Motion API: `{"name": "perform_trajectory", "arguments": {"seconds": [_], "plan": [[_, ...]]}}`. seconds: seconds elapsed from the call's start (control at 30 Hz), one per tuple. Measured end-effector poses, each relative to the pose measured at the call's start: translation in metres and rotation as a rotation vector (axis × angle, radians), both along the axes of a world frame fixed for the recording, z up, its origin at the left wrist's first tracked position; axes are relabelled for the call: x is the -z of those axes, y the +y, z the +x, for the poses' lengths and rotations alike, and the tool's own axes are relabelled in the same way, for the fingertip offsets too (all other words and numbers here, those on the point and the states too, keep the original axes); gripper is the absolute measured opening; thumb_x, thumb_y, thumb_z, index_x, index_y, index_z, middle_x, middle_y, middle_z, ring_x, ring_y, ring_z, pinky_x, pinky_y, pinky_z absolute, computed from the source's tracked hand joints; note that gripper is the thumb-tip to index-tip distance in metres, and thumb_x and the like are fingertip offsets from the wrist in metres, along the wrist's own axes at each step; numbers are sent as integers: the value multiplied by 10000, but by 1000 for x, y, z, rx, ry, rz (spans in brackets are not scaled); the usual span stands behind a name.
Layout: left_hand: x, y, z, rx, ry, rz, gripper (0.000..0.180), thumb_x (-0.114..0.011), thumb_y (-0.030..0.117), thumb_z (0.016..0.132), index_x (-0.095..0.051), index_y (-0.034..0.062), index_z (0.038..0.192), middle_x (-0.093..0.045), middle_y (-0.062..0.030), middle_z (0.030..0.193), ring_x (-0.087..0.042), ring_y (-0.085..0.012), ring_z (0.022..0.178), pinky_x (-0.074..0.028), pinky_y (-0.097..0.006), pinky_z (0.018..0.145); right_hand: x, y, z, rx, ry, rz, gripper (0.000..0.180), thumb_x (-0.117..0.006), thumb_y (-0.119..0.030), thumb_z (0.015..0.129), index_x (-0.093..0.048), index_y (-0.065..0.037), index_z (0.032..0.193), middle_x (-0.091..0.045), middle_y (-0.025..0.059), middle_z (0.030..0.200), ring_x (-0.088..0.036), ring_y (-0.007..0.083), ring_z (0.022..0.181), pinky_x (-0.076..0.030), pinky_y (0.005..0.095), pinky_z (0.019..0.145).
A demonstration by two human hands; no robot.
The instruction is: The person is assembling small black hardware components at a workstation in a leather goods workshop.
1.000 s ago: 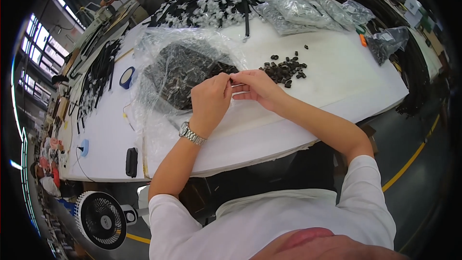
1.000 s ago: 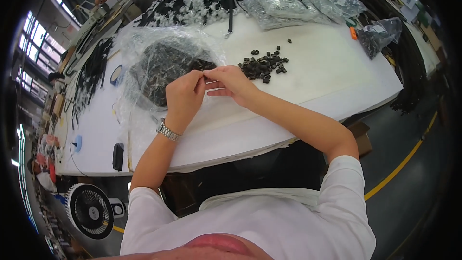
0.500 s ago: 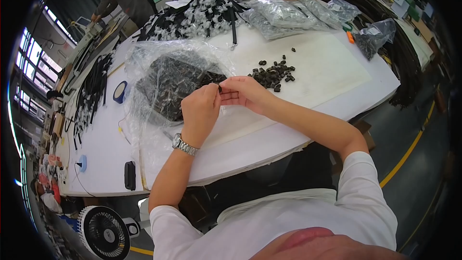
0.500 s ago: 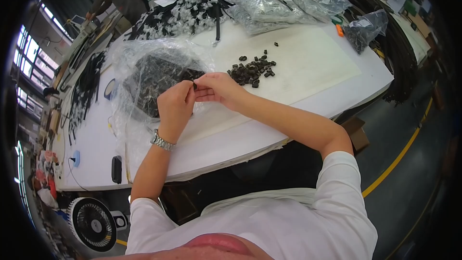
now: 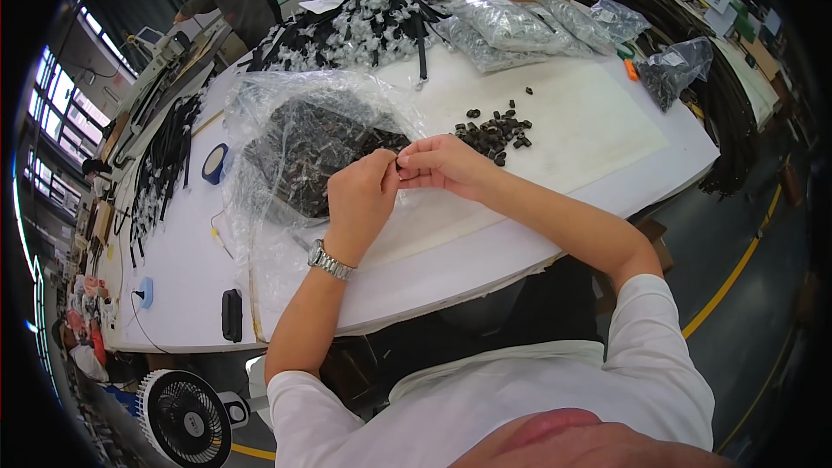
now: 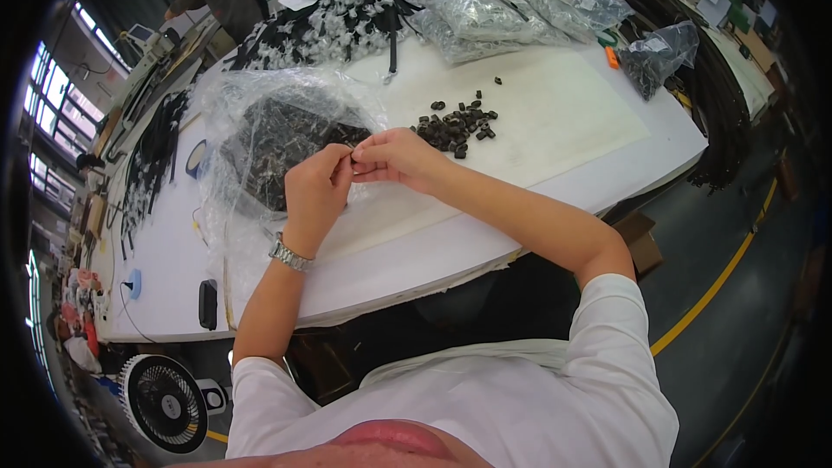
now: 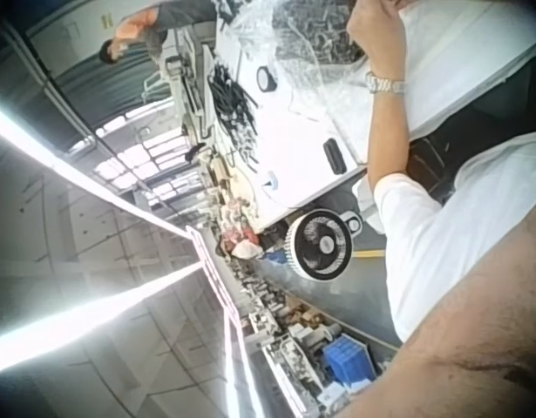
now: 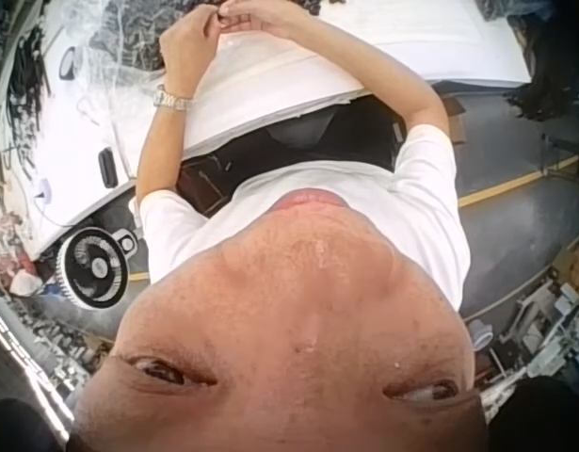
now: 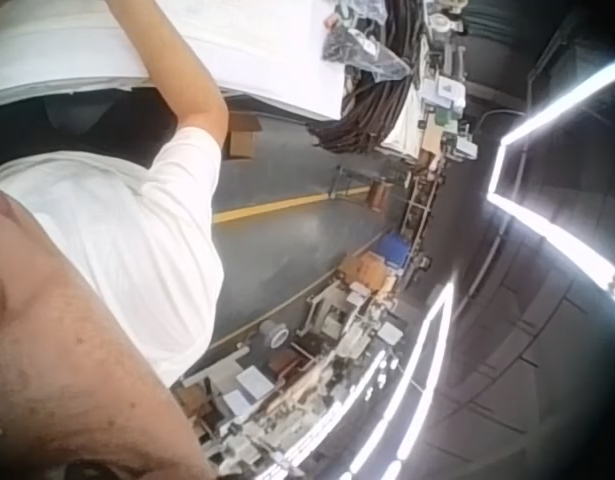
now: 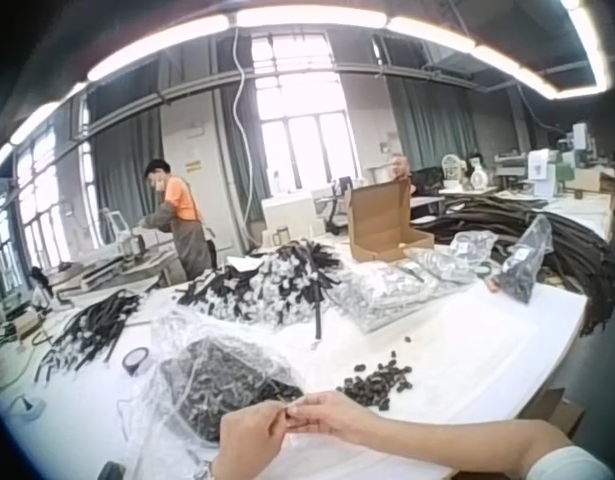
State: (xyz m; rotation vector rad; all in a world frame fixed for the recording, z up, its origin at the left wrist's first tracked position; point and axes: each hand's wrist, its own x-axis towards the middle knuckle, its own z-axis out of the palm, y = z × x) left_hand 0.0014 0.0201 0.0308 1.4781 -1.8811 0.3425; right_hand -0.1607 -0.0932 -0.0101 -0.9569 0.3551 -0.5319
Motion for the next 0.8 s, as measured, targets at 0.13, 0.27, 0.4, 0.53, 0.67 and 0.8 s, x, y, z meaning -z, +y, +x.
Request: {"name": "perform_trajectory", "arguments": {"seconds": [0.13, 0.27, 0.4, 0.53, 0.67, 0.8], "plan": [[2, -4, 9, 94, 327, 212, 55, -666, 29, 959, -709, 7, 984, -729, -78, 782, -680, -151, 629, -541, -286, 600, -15, 1, -4, 8, 127, -215, 163, -718, -87, 976, -680, 44, 1066, -735, 111, 1014, -748, 185, 907, -641, 339, 924], [-8, -5, 16, 223, 632, 489, 59, -638, 12, 982, -669, -20, 1020, -696, -25, 805, -626, -59, 656, -521, -230, 596, -23, -6, -9, -27, 159, -305, 163, -727, -78, 965, -680, 53, 1049, -745, 128, 984, -753, 190, 862, -657, 350, 884], [-12, -8, 25, 335, 812, 595, 73, -691, 42, 945, -668, -9, 992, -682, -14, 813, -621, -44, 664, -510, -225, 582, -33, -8, -14, -100, 159, -315, 155, -734, -67, 950, -684, 55, 1031, -748, 143, 947, -760, 197, 834, -667, 362, 836], [-11, -7, 27, 513, 975, 692, 82, -709, 51, 944, -650, 10, 984, -671, -21, 838, -615, -75, 660, -517, -237, 586, -43, -6, -19, -180, 167, -364, 167, -745, -62, 929, -681, 60, 1022, -745, 140, 938, -766, 203, 808, -668, 355, 801], [-3, -10, 30, 579, 1018, 734, 109, -727, 75, 939, -625, 35, 948, -656, -24, 827, -625, -96, 665, -524, -249, 585, -42, -2, -18, -162, 205, -452, 175, -753, -74, 917, -682, 64, 998, -745, 129, 908, -765, 194, 777, -660, 331, 781], [6, -15, 34, 598, 1052, 753, 132, -736, 95, 940, -616, 40, 954, -659, -24, 830, -629, -98, 675, -532, -257, 586, -44, 13, -15, 26, 322, -672, 173, -766, -88, 900, -687, 55, 957, -743, 111, 846, -758, 162, 735, -602, 276, 699]]}}
